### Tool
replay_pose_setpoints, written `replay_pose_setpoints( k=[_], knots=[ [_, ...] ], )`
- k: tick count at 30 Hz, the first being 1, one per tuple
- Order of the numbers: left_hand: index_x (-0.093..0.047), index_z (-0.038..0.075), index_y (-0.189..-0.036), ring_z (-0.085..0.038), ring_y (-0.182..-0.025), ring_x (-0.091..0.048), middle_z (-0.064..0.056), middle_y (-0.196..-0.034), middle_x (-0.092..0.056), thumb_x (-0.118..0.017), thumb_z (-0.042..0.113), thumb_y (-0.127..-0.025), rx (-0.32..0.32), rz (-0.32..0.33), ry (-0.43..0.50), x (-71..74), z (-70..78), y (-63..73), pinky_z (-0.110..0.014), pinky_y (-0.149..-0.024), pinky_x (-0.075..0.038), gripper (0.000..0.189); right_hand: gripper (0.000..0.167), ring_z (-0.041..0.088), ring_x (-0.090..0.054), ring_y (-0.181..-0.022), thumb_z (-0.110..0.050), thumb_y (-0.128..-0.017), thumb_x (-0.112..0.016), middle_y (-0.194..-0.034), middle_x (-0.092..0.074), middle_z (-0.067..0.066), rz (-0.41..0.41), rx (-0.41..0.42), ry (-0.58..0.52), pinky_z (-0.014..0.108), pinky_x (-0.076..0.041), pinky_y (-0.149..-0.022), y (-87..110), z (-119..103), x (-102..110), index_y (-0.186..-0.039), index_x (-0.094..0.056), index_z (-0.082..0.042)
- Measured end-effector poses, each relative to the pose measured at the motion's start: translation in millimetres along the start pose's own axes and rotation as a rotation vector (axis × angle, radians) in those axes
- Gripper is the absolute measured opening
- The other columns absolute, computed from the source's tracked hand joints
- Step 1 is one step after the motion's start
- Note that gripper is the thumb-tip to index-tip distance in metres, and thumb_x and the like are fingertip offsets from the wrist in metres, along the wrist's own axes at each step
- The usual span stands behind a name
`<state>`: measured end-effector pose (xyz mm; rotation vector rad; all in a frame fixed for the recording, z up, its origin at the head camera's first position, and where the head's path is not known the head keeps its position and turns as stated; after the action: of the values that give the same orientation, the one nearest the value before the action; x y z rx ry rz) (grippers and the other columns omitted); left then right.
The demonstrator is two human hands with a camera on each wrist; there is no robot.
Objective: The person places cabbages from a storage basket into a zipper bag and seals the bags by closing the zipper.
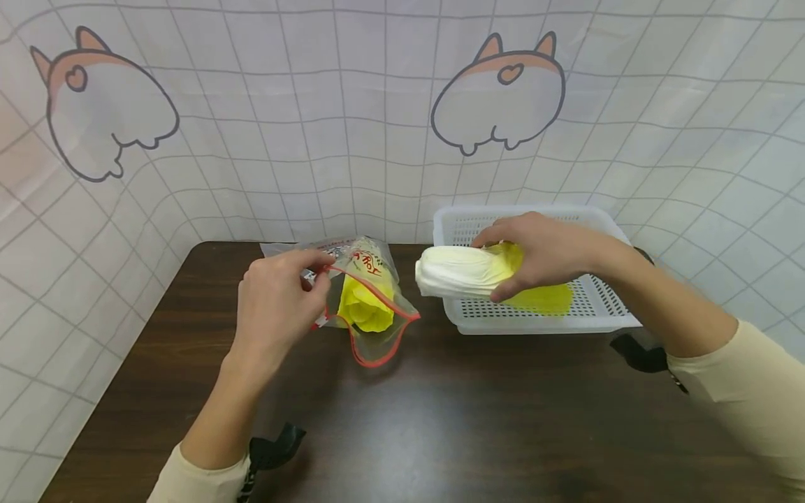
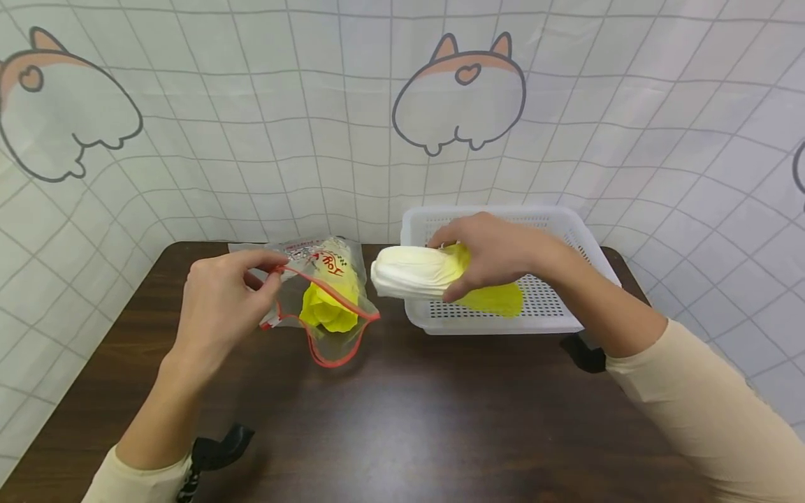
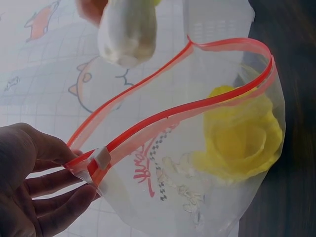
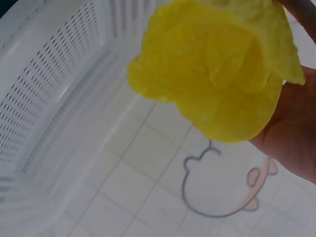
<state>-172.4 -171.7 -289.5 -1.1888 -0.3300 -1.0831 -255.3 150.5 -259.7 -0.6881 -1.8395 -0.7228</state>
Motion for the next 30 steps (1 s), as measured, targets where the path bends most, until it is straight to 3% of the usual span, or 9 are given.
replay_pose_setpoints(
  k=[6, 11, 19, 30],
  knots=[
    [-0.083, 0.014, -0.097, -0.015, -0.054, -0.061, -0.001, -0.079, -0.076, -0.063, 0.005, -0.088, 0.011, -0.012, 0.012, 0.0, -0.2, 0.4, -0.032, -0.046, -0.038, 0.024, 0.066, 0.016, -0.062, -0.106, -0.052, -0.082, -0.083, -0.131, -0.070, -0.004, -0.080, 0.126, -0.015, 0.044, -0.053, -0.094, 4.7, -34, -19, -0.137, -0.068, -0.019],
    [-0.083, 0.014, -0.098, -0.015, -0.054, -0.062, 0.000, -0.080, -0.077, -0.062, 0.006, -0.089, 0.008, -0.018, 0.011, -0.7, 0.4, -0.3, -0.033, -0.047, -0.039, 0.024, 0.062, 0.014, -0.063, -0.106, -0.051, -0.081, -0.084, -0.126, -0.071, -0.008, -0.103, 0.166, -0.068, 0.040, -0.053, -0.094, 4.9, -49, -38, -0.134, -0.070, -0.022],
    [-0.083, 0.013, -0.099, -0.017, -0.056, -0.063, -0.002, -0.080, -0.077, -0.063, 0.007, -0.090, 0.007, -0.022, 0.012, -1.0, 0.2, 0.7, -0.033, -0.048, -0.041, 0.023, 0.060, 0.010, -0.061, -0.090, -0.052, -0.077, -0.087, -0.108, -0.073, -0.013, -0.080, 0.099, -0.163, 0.030, -0.052, -0.081, -3.2, -66, -68, -0.129, -0.075, -0.024],
    [-0.083, 0.014, -0.100, -0.016, -0.056, -0.064, -0.002, -0.083, -0.078, -0.064, 0.008, -0.090, 0.019, -0.049, 0.024, -4.8, 0.4, 3.2, -0.034, -0.051, -0.042, 0.023, 0.055, 0.012, -0.061, -0.085, -0.059, -0.081, -0.079, -0.097, -0.074, -0.011, -0.016, -0.037, -0.224, 0.031, -0.051, -0.076, -18.3, -72, -86, -0.119, -0.077, -0.019]
  ],
)
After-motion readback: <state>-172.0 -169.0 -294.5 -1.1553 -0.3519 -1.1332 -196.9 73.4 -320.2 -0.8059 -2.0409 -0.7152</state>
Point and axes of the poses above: each hand's wrist, its own y-axis away from the middle knuckle, its own x-axis out of the back of the hand, z = x × y, the point moved 4 cm from there along -y, towards the middle knuckle
